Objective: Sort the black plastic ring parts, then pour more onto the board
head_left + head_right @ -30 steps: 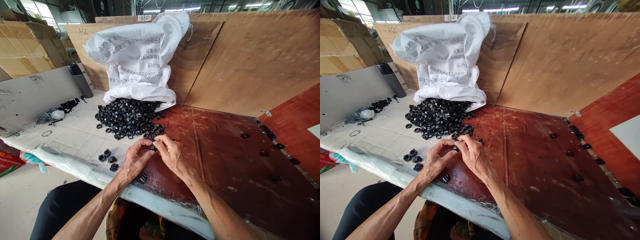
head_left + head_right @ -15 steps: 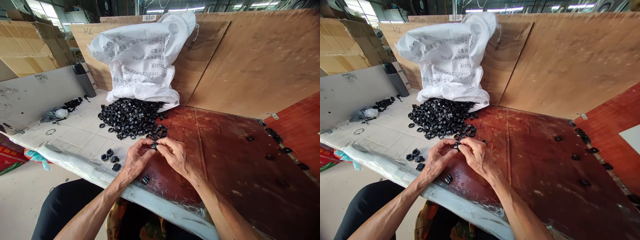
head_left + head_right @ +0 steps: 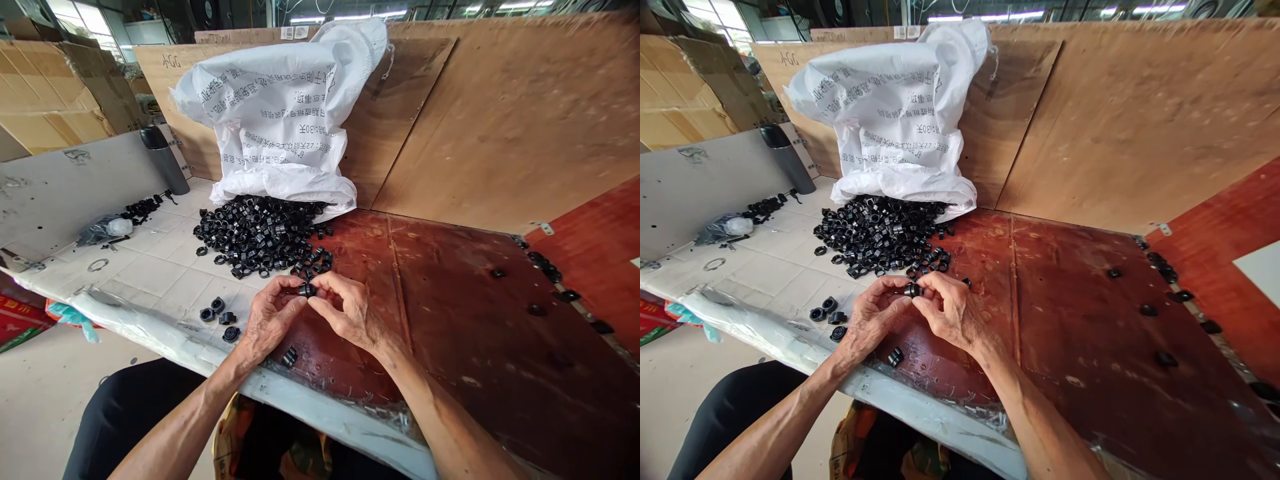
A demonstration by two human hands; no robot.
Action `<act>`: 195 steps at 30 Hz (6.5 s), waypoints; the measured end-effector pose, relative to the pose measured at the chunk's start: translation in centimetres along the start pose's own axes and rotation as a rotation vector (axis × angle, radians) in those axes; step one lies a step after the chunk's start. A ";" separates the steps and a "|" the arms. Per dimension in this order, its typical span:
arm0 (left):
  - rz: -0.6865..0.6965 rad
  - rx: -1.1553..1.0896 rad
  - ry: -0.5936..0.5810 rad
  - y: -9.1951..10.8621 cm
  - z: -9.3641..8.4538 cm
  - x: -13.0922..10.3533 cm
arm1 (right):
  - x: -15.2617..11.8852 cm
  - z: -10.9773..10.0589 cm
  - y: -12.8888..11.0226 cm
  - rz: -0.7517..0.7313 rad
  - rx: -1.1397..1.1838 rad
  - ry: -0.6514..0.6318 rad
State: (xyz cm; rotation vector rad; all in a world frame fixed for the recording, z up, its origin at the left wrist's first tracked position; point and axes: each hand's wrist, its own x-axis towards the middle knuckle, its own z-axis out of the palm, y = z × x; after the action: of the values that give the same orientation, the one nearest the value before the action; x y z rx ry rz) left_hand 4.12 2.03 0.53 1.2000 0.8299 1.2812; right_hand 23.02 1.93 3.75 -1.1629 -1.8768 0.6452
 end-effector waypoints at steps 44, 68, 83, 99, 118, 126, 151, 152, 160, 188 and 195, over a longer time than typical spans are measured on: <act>0.549 0.956 -0.314 1.4 -2.4 -2.2 | -0.6 3.0 -0.6 0.699 0.786 -0.206; 0.179 1.290 -0.234 -1.3 -1.7 1.7 | 0.7 1.4 5.3 -0.105 -0.205 0.078; 0.214 0.988 -0.021 -1.4 -2.0 2.4 | 1.0 3.7 5.2 -0.180 -0.570 -0.210; 0.023 0.587 -0.045 0.0 -1.7 2.2 | 0.6 2.6 3.7 0.084 0.199 0.115; 0.196 0.499 -0.110 -0.2 -1.7 1.8 | 0.4 2.6 2.9 0.089 0.253 0.161; 0.415 0.567 -0.152 0.1 -1.9 2.0 | 0.5 1.7 1.8 0.130 0.191 0.142; 0.183 0.296 -0.018 0.3 -1.1 1.9 | 0.2 1.8 1.9 -0.051 0.245 0.188; 0.145 0.271 -0.012 0.4 -1.1 1.9 | 0.2 1.8 1.8 -0.054 0.248 0.195; 0.110 0.154 -0.050 0.5 -0.8 1.7 | -0.2 1.9 1.6 0.001 0.182 0.193; 0.074 0.053 -0.097 -1.4 -1.0 1.5 | 0.0 3.5 3.2 -0.033 -0.073 0.201; -0.017 -0.201 -0.139 -2.6 -0.3 1.7 | 0.2 3.8 3.7 -0.101 -0.114 0.256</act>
State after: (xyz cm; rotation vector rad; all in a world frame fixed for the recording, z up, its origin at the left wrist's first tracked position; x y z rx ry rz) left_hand 4.75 4.08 -1.80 1.1047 0.5948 1.2214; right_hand 21.50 3.77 -1.04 -1.1556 -1.7575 0.3194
